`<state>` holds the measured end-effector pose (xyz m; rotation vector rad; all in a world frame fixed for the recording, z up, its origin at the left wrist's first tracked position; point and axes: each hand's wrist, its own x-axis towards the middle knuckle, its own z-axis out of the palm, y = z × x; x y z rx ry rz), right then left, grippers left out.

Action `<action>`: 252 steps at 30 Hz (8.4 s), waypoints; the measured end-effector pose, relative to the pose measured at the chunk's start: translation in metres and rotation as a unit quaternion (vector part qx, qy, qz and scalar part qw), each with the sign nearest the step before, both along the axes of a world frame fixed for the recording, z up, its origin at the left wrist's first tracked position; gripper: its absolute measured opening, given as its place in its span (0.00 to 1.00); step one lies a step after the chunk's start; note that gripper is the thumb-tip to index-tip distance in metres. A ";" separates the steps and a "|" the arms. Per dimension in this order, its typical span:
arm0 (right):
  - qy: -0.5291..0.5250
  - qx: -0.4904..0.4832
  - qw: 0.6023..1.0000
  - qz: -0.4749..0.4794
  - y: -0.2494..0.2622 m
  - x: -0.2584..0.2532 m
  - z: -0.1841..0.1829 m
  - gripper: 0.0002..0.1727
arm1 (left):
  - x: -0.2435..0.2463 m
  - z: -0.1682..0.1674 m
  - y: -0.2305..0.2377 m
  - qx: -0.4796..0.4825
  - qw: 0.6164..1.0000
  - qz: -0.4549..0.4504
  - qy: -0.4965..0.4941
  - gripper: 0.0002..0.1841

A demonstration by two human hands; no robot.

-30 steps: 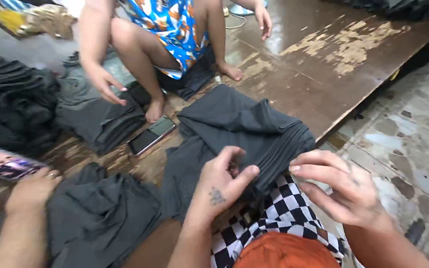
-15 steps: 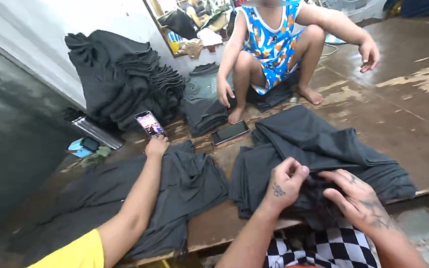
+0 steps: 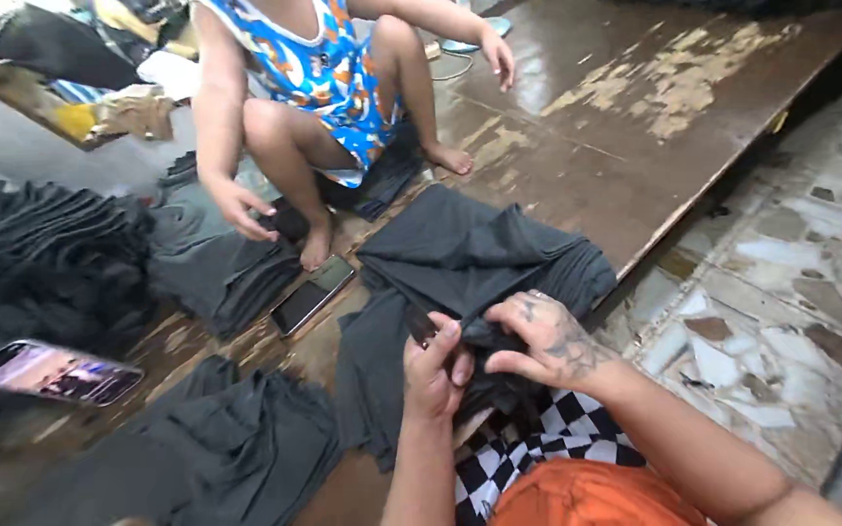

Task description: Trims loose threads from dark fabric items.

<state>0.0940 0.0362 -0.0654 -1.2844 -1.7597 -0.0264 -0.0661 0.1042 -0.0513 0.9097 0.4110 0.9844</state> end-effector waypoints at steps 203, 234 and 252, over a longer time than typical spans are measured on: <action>0.152 -0.023 0.978 0.142 -0.010 0.033 -0.009 0.27 | -0.006 -0.013 0.002 0.116 0.991 -0.027 0.063 0.03; 0.104 0.001 0.991 0.090 -0.012 0.025 -0.003 0.17 | 0.004 0.004 -0.014 0.263 0.937 0.013 0.228 0.12; 0.097 0.003 0.994 0.046 -0.008 0.017 -0.008 0.14 | -0.017 0.027 -0.008 0.457 0.773 0.064 0.435 0.25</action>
